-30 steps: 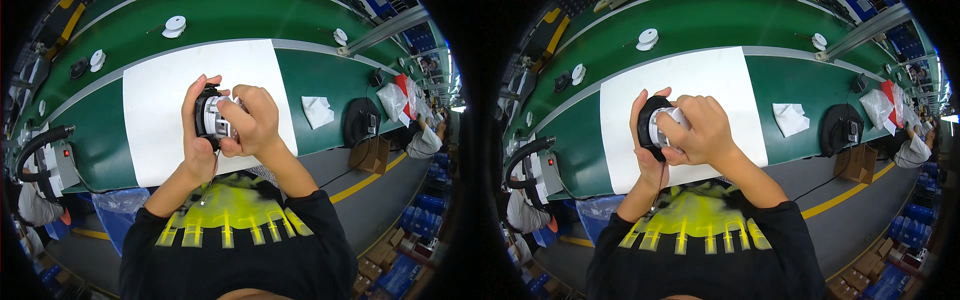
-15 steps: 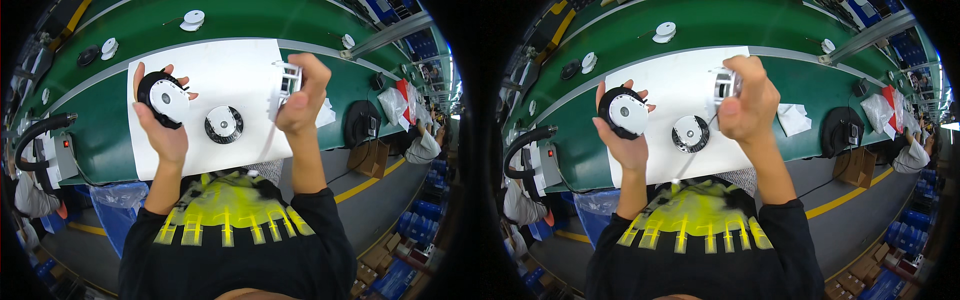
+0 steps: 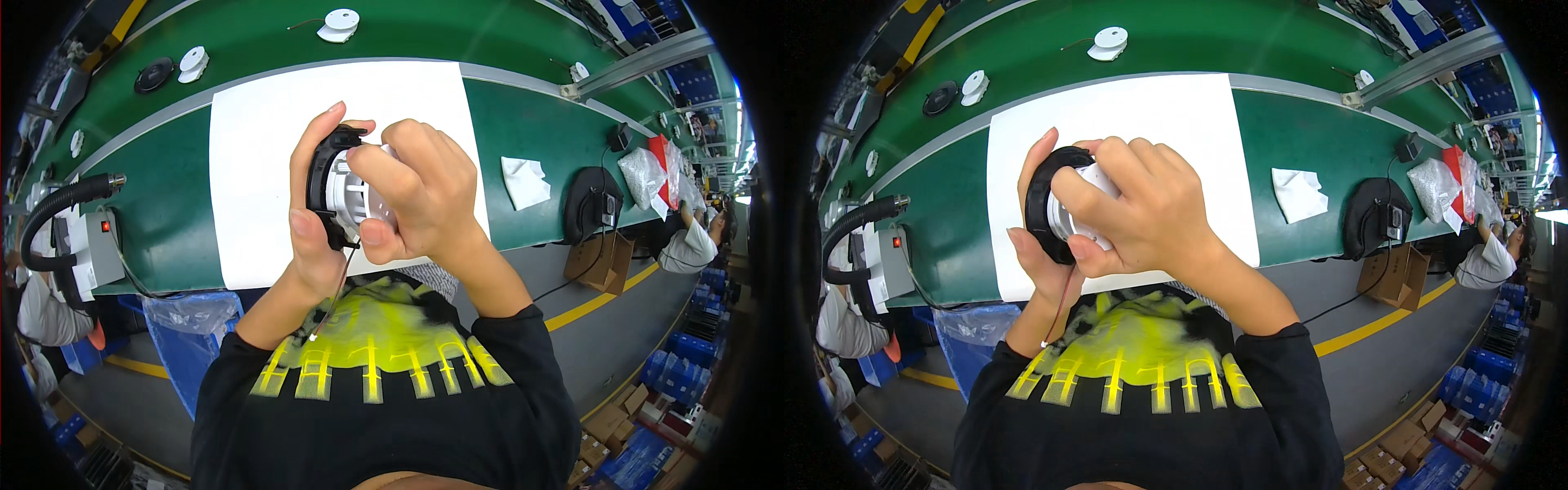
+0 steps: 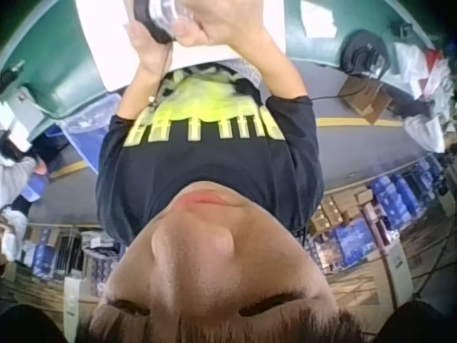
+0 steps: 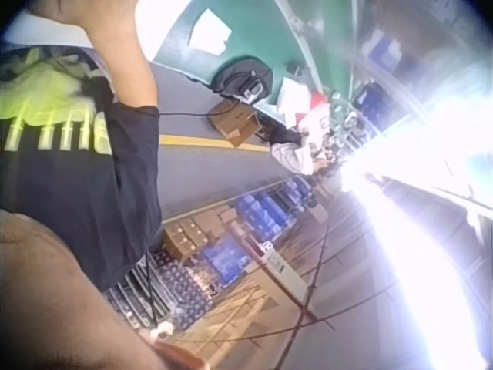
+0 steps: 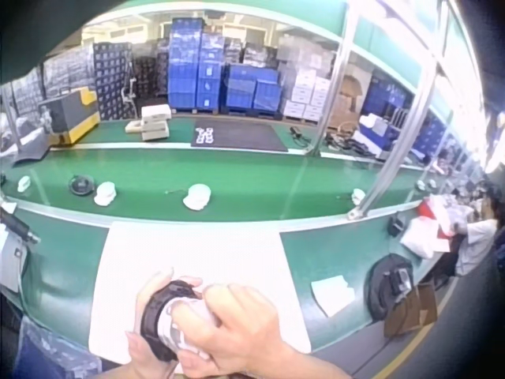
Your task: The person assembles device components by picking up round bases and inner modules from the conveyor line, fitting and pressing the parts together by hand, and placing the assembled units back onto the conveyor belt.
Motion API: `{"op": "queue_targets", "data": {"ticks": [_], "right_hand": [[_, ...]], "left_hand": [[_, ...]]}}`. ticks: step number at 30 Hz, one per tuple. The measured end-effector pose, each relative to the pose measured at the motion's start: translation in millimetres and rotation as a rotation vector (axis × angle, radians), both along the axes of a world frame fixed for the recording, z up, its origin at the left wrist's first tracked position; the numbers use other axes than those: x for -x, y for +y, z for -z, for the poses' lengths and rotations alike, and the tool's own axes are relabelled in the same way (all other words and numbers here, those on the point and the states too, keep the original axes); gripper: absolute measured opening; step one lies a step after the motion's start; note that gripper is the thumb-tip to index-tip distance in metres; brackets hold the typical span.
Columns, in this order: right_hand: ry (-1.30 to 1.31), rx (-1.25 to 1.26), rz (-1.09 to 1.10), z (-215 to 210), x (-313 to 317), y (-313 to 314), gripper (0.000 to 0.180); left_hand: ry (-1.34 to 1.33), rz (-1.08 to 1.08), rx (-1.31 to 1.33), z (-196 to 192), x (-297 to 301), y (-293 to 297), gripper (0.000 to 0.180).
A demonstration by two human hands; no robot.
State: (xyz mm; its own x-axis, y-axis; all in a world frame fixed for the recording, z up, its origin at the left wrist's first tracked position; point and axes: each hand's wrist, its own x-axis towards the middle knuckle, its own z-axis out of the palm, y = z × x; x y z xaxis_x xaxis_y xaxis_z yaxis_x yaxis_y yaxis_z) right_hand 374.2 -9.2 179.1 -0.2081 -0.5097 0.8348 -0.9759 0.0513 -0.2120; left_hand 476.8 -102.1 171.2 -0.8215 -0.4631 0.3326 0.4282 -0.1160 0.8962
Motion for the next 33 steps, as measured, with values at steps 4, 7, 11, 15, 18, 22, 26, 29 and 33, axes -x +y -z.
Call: {"op": "queue_targets", "data": {"ticks": [4, 7, 11, 15, 18, 22, 26, 29, 33], "right_hand": [[-0.027, 0.001, 0.004, 3.2, -2.0, 0.6, 0.037], [-0.05, -0.1, 0.017, 0.0, -5.2, 9.0, 0.039], [0.209, -0.047, 0.034, -15.7, 0.8, 9.6, 0.046], [0.082, -0.01, -0.267, -8.6, 9.2, 7.1, 0.058], [-0.144, 0.192, -0.44, 0.9, 31.5, -8.5, 0.061], [0.023, -0.006, 0.129, 20.0, 64.9, -7.5, 0.056], [0.009, -0.201, 0.392, 48.5, 151.5, -2.8, 0.043], [0.279, -0.315, 0.568, 89.0, 251.6, 5.3, 0.036], [0.135, -0.499, 0.872, 115.7, 349.0, 33.4, 0.038]], "left_hand": [[0.029, -0.008, 0.075, 8.5, 1.2, -2.3, 0.094], [0.028, 0.005, 0.107, 11.6, 0.0, -3.1, 0.092], [0.02, 0.095, 0.107, 8.3, -3.8, 2.2, 0.092], [0.067, 0.296, 0.029, 5.7, 1.2, 6.0, 0.087], [-0.002, 0.255, -0.038, 9.9, 13.8, 9.9, 0.081], [-0.154, 0.242, -0.293, 42.9, 73.6, -7.9, 0.064], [-0.148, 0.354, -0.289, 50.5, 180.8, -25.7, 0.055], [-0.155, 0.132, 0.149, 83.8, 246.4, -59.0, 0.046], [-0.142, -0.296, 0.887, 88.0, 286.6, -118.9, 0.031]]}}
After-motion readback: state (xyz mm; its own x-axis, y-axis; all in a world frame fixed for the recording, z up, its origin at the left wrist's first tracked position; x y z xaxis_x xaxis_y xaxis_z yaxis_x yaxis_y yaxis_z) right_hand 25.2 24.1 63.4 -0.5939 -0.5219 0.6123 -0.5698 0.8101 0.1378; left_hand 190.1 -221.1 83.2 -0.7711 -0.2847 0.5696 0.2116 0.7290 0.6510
